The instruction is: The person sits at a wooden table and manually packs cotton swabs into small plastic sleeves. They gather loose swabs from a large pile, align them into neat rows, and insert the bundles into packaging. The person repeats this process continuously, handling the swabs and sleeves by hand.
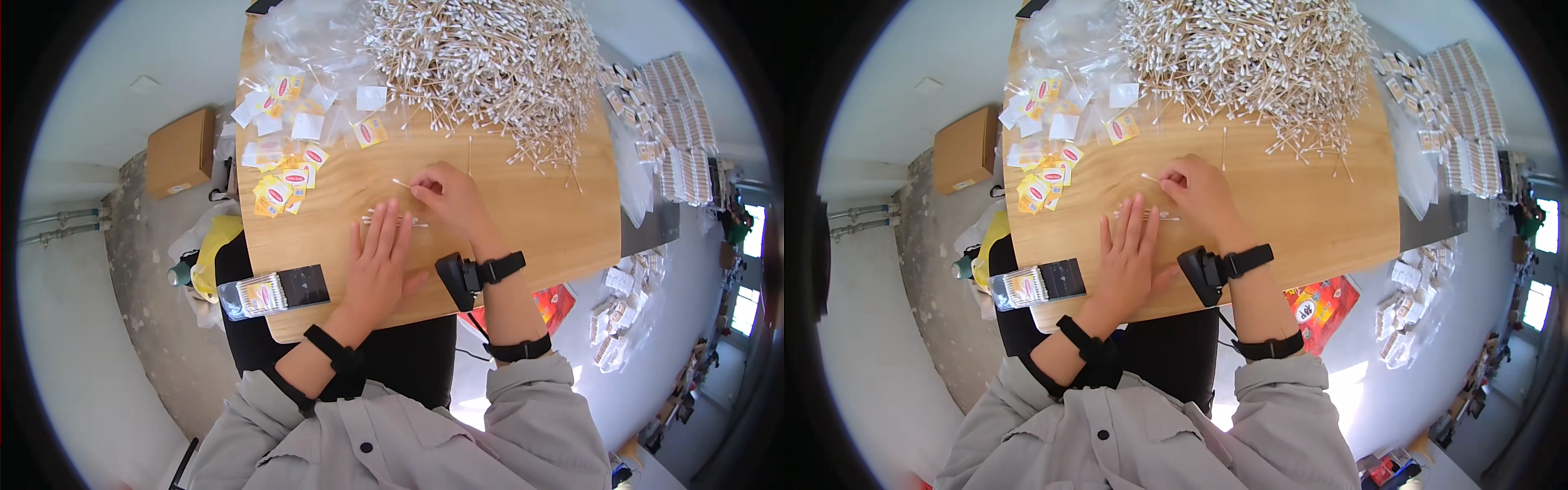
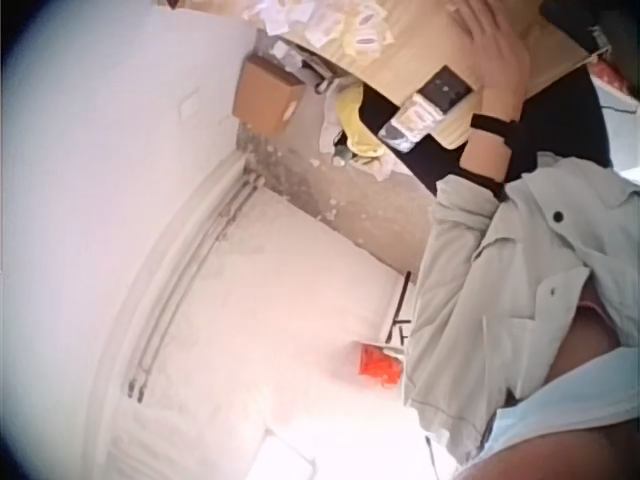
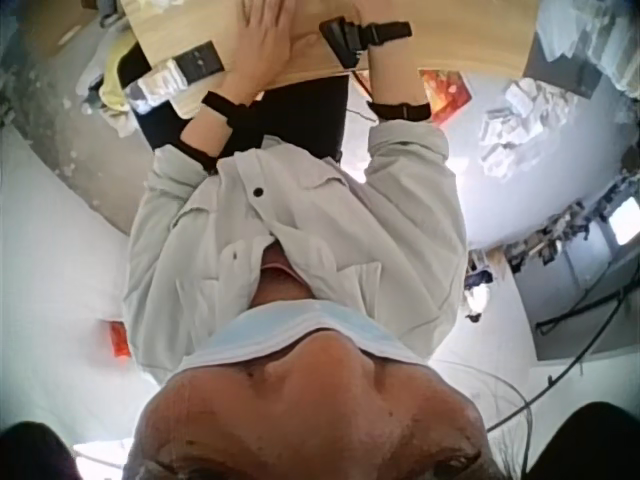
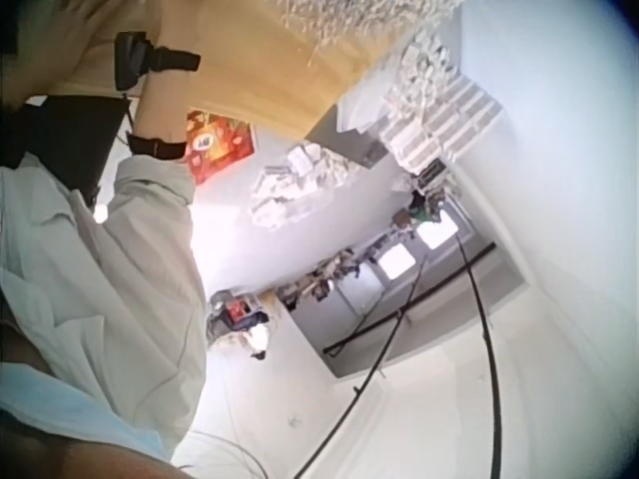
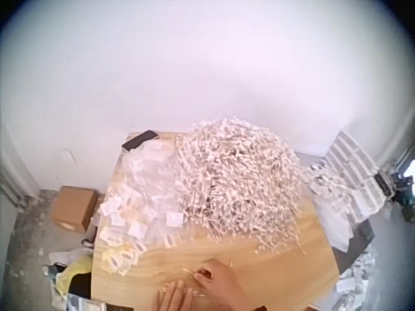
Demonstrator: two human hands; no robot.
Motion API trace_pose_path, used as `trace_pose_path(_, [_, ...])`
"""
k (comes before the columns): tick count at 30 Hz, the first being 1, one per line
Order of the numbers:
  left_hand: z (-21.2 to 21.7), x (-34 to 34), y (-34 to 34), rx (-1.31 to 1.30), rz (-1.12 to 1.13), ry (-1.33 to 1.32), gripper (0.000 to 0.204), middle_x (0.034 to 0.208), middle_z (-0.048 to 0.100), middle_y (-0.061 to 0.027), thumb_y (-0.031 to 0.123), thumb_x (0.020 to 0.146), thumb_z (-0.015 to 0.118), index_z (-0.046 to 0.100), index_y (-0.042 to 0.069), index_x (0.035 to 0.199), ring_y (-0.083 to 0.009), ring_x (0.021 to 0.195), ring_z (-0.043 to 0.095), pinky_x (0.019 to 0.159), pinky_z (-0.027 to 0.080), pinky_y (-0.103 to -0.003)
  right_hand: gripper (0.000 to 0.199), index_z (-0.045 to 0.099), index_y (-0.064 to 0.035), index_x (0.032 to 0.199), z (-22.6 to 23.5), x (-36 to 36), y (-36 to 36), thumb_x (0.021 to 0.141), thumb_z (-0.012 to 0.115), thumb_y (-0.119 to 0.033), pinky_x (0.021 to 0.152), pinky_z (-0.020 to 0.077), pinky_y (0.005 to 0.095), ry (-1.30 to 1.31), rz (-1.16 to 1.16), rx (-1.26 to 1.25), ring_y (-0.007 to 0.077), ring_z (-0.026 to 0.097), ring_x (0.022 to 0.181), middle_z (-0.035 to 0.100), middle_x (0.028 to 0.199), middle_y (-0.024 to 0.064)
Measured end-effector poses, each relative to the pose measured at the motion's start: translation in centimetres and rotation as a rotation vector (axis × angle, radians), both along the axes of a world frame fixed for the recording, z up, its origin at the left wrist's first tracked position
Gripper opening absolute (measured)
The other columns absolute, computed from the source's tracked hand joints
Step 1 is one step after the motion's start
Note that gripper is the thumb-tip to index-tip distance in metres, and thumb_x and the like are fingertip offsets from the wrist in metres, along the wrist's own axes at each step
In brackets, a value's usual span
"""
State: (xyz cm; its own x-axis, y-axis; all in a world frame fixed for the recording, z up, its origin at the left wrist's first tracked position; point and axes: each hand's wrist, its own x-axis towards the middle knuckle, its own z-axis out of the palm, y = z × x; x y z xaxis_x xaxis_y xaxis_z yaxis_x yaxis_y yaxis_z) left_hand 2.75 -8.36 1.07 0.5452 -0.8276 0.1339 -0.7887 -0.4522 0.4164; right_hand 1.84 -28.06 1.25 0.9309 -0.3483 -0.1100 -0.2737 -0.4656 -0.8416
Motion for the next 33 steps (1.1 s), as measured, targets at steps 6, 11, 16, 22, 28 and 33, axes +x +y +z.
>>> trace_pose_path(6, [-0.8, 0.6, -0.9, 0.063, 0.008, 0.044, 0.102, 0.160, 0.023, -0.0193, 0.047, 0.072, 0.076, 0.030, 0.002, 0.151, -0.0334, 0.150, 0.019, 0.117, 0.015, -0.059, 0.011, 0.067, -0.0053, 0.089, -0.8, 0.0, -0.6, 0.084, 0.069, -0.015, 0.067, 0.0508, 0.0359, -0.172, -0.267, -0.164, 0.0239, 0.063, 0.074, 0.060, 0.082, 0.0097])
trace_pose_path(11, [-0.1, 0.5, -1.1, 0.064, 0.014, 0.037, 0.101, 0.160, 0.023, -0.0174, 0.048, 0.072, 0.076, 0.031, 0.003, 0.151, -0.0315, 0.150, 0.019, 0.118, 0.014, -0.057, 0.016, 0.064, -0.0070, 0.096, -1.9, -1.7, -3.3, 0.083, 0.071, -0.013, 0.071, 0.0516, 0.0374, -0.067, -0.569, -0.563, 0.0248, 0.063, 0.078, 0.059, 0.087, 0.0097])
trace_pose_path(16, [-0.9, 2.2, -1.3, 0.058, 0.001, 0.023, 0.096, 0.159, 0.025, -0.0191, 0.047, 0.074, 0.075, 0.035, 0.004, 0.150, -0.0337, 0.149, 0.021, 0.118, 0.014, -0.058, 0.027, 0.064, -0.0073, 0.104, -1.5, -1.3, -1.1, 0.081, 0.073, -0.017, 0.078, 0.0516, 0.0399, -0.016, -0.307, -0.138, 0.0269, 0.062, 0.092, 0.059, 0.095, 0.0097])
trace_pose_path(22, [-1.6, 0.8, 0.0, 0.021, 0.041, -0.016, 0.088, 0.154, 0.031, -0.0191, 0.047, 0.076, 0.073, 0.040, 0.005, 0.147, -0.0366, 0.145, 0.026, 0.117, 0.016, -0.058, 0.027, 0.066, -0.0102, 0.103, -0.9, 4.4, -1.2, 0.080, 0.074, -0.020, 0.075, 0.0519, 0.0431, -0.246, -0.601, -0.607, 0.0300, 0.061, 0.092, 0.057, 0.101, 0.0101])
trace_pose_path(28, [-1.1, 0.8, -0.1, 0.021, -0.002, 0.007, 0.091, 0.157, 0.028, -0.0189, 0.048, 0.077, 0.072, 0.037, 0.005, 0.149, -0.0359, 0.147, 0.023, 0.117, 0.017, -0.058, 0.016, 0.065, -0.0094, 0.089, -2.3, 4.5, -3.9, 0.079, 0.074, -0.018, 0.069, 0.0504, 0.0415, -0.056, -0.568, -0.532, 0.0282, 0.061, 0.080, 0.059, 0.091, 0.0087])
trace_pose_path(33, [-0.1, 1.9, -1.5, 0.083, -0.040, 0.052, 0.097, 0.159, 0.025, -0.0182, 0.050, 0.076, 0.072, 0.032, 0.002, 0.151, -0.0323, 0.150, 0.018, 0.118, 0.015, -0.056, 0.010, 0.066, -0.0090, 0.086, -1.6, 0.5, -3.0, 0.081, 0.072, -0.015, 0.065, 0.0498, 0.0364, -0.051, -0.429, -0.394, 0.0235, 0.061, 0.072, 0.059, 0.082, 0.0065])
